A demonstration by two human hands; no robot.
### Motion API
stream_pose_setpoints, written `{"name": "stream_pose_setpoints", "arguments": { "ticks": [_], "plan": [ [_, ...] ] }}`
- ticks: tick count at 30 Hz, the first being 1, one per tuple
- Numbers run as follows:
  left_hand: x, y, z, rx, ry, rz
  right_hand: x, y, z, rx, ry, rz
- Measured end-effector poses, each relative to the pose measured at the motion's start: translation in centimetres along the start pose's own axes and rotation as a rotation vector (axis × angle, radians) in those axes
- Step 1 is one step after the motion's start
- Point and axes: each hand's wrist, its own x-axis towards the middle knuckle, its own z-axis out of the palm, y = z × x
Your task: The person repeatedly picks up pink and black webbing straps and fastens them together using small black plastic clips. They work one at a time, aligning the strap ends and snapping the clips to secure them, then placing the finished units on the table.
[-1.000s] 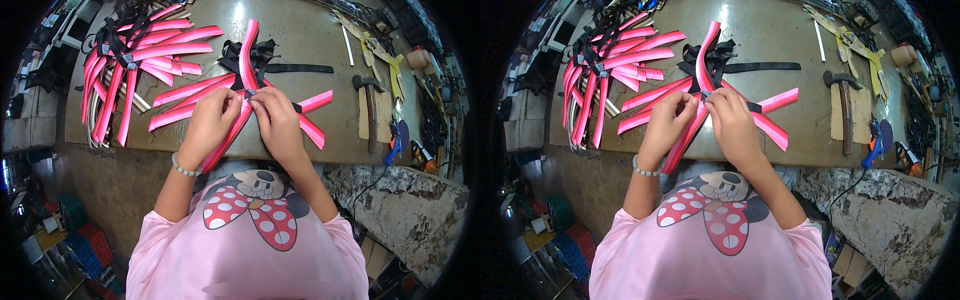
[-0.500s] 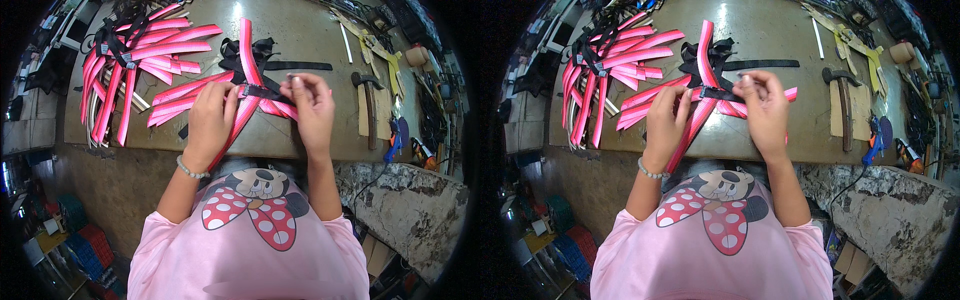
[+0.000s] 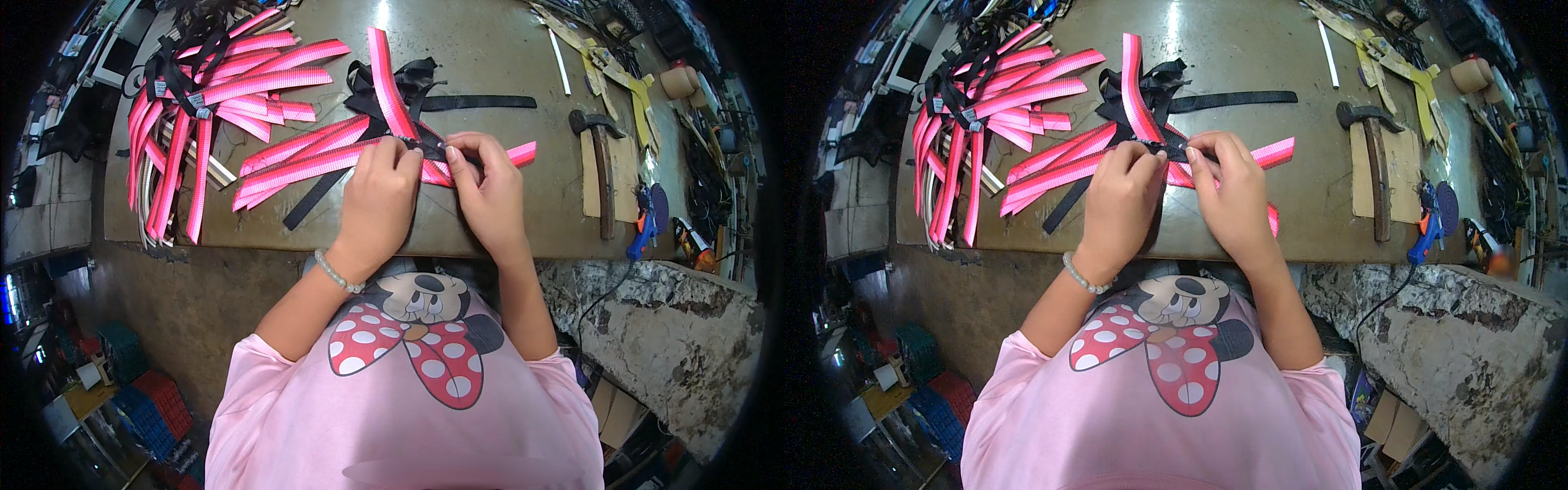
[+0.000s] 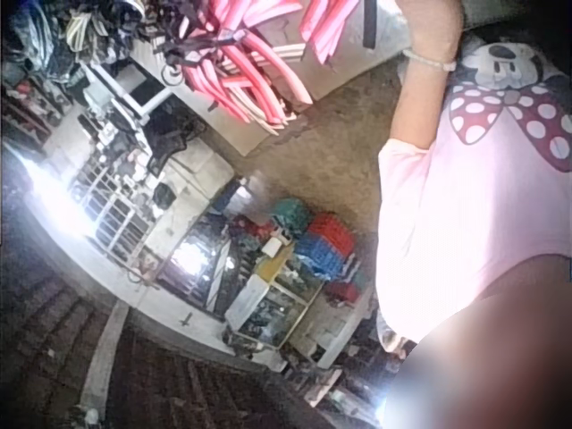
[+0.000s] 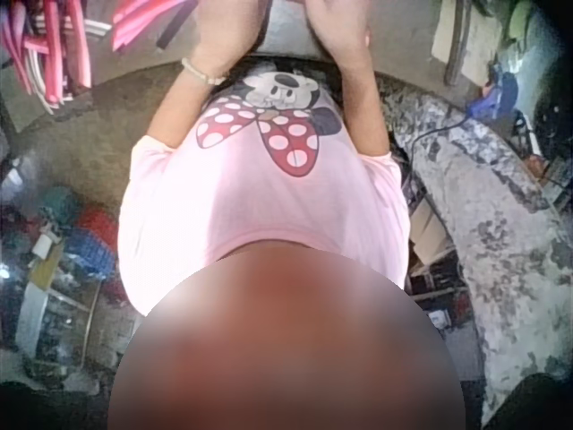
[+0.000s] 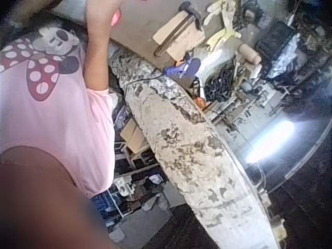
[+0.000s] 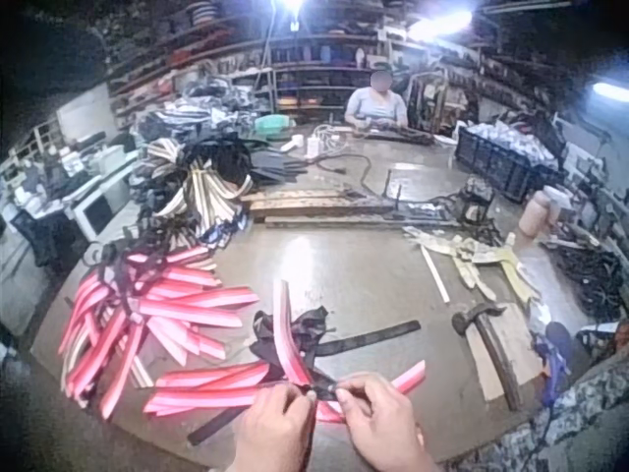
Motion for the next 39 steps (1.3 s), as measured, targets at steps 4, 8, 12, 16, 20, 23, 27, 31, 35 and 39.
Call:
{"name": "stream_pose_setpoints", "arguments": {
  "ticks": [4,8,12,16,20,23,27,31,35,39],
  "plan": [
    [0.0,0.0,0.5,0.077,0.028,0.023,0.1,0.2,0.1,-0.020,-0.025,-0.069],
    [0.0,-0.8,0.1,-0.096,-0.005,-0.065,0.1,0.7,0.0,-0.089,-0.024,-0.175],
    [-0.2,-1.0,-0.1,-0.133,-0.027,-0.047,-0.2,0.7,0.3,-0.152,-0.026,-0.156],
    [-0.3,-0.9,-0.1,-0.144,-0.012,-0.037,-0.3,0.4,0.8,-0.289,-0.019,-0.210],
    [-0.4,-1.0,0.0,-0.150,-0.006,-0.035,-0.3,0.3,1.0,-0.284,-0.013,-0.211],
    [-0.4,-1.2,0.1,-0.149,-0.013,-0.037,-0.4,0.2,1.1,-0.317,-0.011,-0.222],
    [-0.4,-1.1,0.1,-0.158,0.011,-0.043,-0.3,0.3,1.3,-0.360,0.008,-0.280],
    [-0.3,-0.7,-0.4,-0.342,0.019,-0.195,0.2,0.5,0.6,-0.103,0.012,-0.133],
    [-0.1,-0.3,-0.6,-0.188,-0.046,-0.163,0.0,0.3,0.6,0.006,0.031,0.022],
    [0.0,-0.1,-0.1,0.110,0.029,0.060,-0.1,0.4,0.8,-0.048,0.029,-0.115]
  ]
}}
